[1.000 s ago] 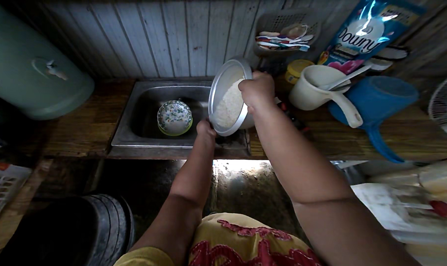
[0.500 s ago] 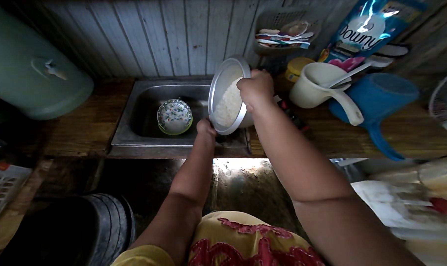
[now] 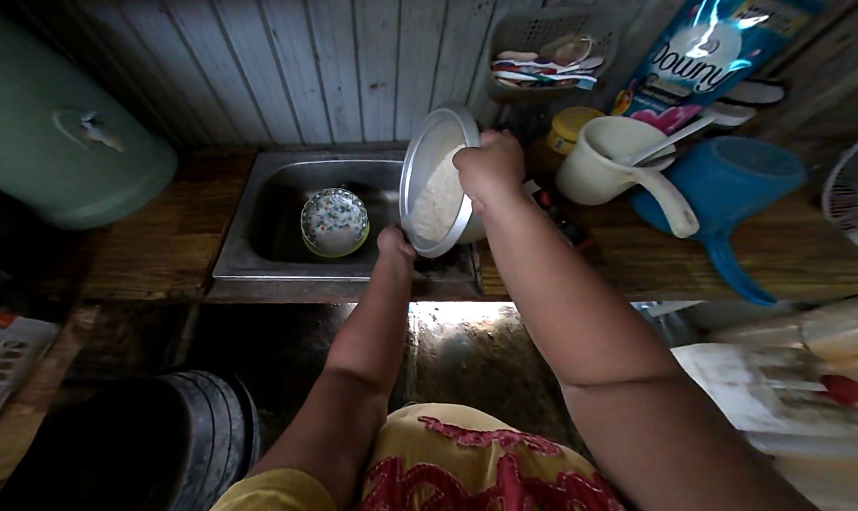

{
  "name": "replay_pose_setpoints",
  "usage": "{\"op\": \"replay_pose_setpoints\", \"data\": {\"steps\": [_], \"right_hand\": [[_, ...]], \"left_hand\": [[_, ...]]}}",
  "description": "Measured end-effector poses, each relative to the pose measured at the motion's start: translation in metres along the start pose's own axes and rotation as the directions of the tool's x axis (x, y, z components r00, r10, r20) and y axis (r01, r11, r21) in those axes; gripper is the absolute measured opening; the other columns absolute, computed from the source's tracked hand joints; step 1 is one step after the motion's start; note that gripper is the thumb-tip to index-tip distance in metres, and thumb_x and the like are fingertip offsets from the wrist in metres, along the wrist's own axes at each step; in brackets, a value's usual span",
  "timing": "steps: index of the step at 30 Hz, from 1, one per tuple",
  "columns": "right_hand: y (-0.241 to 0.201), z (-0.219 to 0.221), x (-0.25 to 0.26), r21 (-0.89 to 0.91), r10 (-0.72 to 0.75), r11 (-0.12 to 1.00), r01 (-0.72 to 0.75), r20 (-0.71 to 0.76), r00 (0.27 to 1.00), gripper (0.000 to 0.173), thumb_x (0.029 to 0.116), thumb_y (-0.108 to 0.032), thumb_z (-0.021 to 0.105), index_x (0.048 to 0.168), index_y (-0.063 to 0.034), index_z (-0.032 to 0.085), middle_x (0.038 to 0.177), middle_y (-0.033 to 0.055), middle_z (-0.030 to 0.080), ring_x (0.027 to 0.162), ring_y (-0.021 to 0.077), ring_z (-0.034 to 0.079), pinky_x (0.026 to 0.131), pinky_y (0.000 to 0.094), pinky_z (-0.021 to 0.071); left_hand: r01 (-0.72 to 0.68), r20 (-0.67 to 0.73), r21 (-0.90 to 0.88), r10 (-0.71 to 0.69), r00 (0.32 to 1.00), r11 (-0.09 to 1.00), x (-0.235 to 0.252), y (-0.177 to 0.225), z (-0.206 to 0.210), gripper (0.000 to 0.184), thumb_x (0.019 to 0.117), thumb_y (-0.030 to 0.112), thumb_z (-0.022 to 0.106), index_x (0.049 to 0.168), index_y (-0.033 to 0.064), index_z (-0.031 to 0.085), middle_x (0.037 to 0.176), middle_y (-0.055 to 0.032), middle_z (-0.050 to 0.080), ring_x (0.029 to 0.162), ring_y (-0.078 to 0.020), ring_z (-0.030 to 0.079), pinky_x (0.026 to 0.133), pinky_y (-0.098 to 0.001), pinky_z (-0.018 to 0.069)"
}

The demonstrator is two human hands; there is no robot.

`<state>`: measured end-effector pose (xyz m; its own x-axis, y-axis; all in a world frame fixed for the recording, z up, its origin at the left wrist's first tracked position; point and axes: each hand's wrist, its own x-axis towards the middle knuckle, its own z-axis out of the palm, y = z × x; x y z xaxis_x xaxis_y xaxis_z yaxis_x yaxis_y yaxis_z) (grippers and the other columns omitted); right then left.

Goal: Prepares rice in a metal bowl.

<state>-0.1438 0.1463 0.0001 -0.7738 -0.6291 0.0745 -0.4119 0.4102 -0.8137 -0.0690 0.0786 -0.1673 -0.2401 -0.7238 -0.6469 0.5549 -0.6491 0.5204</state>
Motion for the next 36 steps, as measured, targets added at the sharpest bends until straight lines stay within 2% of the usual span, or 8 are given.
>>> {"op": "replay_pose_setpoints", "data": {"steps": [10, 14, 19, 22, 26, 32, 36], "right_hand": [[-0.0011, 0.0013, -0.0018, -0.003, -0.009, 1.0, 0.009, -0.005, 1.0, 0.052, 0.0869, -0.013, 0.064, 0.139, -0.0154, 0.065, 0.146, 0.0114, 0.053, 0.142, 0.0304, 0.039, 0.109, 0.0707, 0.0236], [0.0, 0.0024, -0.0007, 0.003, -0.002, 1.0, 0.002, -0.009, 1.0, 0.048, 0.0849, -0.014, 0.066, 0.133, -0.0161, 0.069, 0.146, 0.0102, 0.054, 0.142, 0.0294, 0.041, 0.109, 0.0719, 0.0244], [-0.0004, 0.0032, -0.0008, -0.002, -0.01, 1.0, 0.01, -0.008, 1.0, 0.051, 0.085, -0.013, 0.066, 0.136, -0.016, 0.068, 0.147, 0.0092, 0.053, 0.144, 0.0296, 0.038, 0.109, 0.0717, 0.0236], [-0.0012, 0.0032, -0.0004, -0.028, -0.013, 1.0, 0.013, 0.001, 1.0, 0.047, 0.0859, -0.015, 0.065, 0.132, -0.0141, 0.069, 0.148, 0.011, 0.051, 0.145, 0.0302, 0.037, 0.11, 0.0719, 0.0236], [-0.001, 0.0039, -0.0012, -0.017, -0.015, 1.0, 0.015, 0.001, 1.0, 0.05, 0.0848, -0.014, 0.065, 0.135, -0.0161, 0.068, 0.152, 0.0101, 0.05, 0.146, 0.0295, 0.036, 0.112, 0.0718, 0.0213], [-0.0007, 0.0042, -0.0031, -0.009, -0.025, 1.0, 0.025, 0.006, 1.0, 0.05, 0.0857, -0.013, 0.065, 0.136, -0.0146, 0.067, 0.152, 0.0129, 0.048, 0.146, 0.0308, 0.037, 0.111, 0.0721, 0.0235], [0.0, 0.0052, -0.0039, -0.003, -0.022, 1.0, 0.022, 0.005, 1.0, 0.049, 0.0856, -0.013, 0.065, 0.134, -0.0149, 0.068, 0.155, 0.0104, 0.046, 0.149, 0.0301, 0.033, 0.112, 0.0722, 0.022]], "left_hand": [[-0.007, 0.007, 0.027, 0.007, 1.0, 1.0, 0.0026, -0.001, -0.0011, 0.031, 0.1044, 0.025, 0.054, 0.125, 0.002, 0.059, 0.117, -0.0177, 0.065, 0.103, -0.0292, 0.065, 0.083, -0.0509, 0.0565], [-0.014, 0.012, 0.031, 0.013, 1.0, 0.999, 0.0051, -0.0021, -0.0012, 0.031, 0.1042, 0.025, 0.055, 0.124, 0.0016, 0.06, 0.117, -0.0177, 0.065, 0.102, -0.0293, 0.065, 0.083, -0.0507, 0.0567], [-0.001, 0.024, 0.009, 0.001, 1.0, 1.0, 0.0058, -0.0013, -0.0019, 0.031, 0.1051, 0.026, 0.053, 0.125, 0.0021, 0.059, 0.117, -0.0174, 0.065, 0.103, -0.0289, 0.065, 0.084, -0.0504, 0.0568], [0.007, 0.024, 0.006, -0.007, 1.0, 1.0, 0.0065, -0.0017, -0.0016, 0.032, 0.1052, 0.027, 0.053, 0.125, 0.0027, 0.059, 0.117, -0.0173, 0.065, 0.103, -0.0291, 0.065, 0.084, -0.0508, 0.0565], [0.007, 0.009, 0.016, -0.007, 1.0, 1.0, 0.0066, -0.0016, -0.0016, 0.032, 0.104, 0.026, 0.054, 0.124, 0.0026, 0.06, 0.117, -0.0173, 0.066, 0.104, -0.0296, 0.065, 0.083, -0.0518, 0.0567], [-0.037, 0.008, 0.035, 0.037, 0.999, 0.999, 0.0073, -0.0012, -0.0012, 0.03, 0.1047, 0.025, 0.054, 0.122, 0.0018, 0.061, 0.114, -0.0172, 0.065, 0.101, -0.0284, 0.065, 0.083, -0.0496, 0.0565], [-0.044, 0.008, 0.037, 0.044, 0.999, 0.998, 0.006, -0.0018, -0.0013, 0.028, 0.1042, 0.023, 0.054, 0.12, 0.0016, 0.061, 0.111, -0.0169, 0.066, 0.098, -0.0281, 0.065, 0.081, -0.0493, 0.0568]]}}
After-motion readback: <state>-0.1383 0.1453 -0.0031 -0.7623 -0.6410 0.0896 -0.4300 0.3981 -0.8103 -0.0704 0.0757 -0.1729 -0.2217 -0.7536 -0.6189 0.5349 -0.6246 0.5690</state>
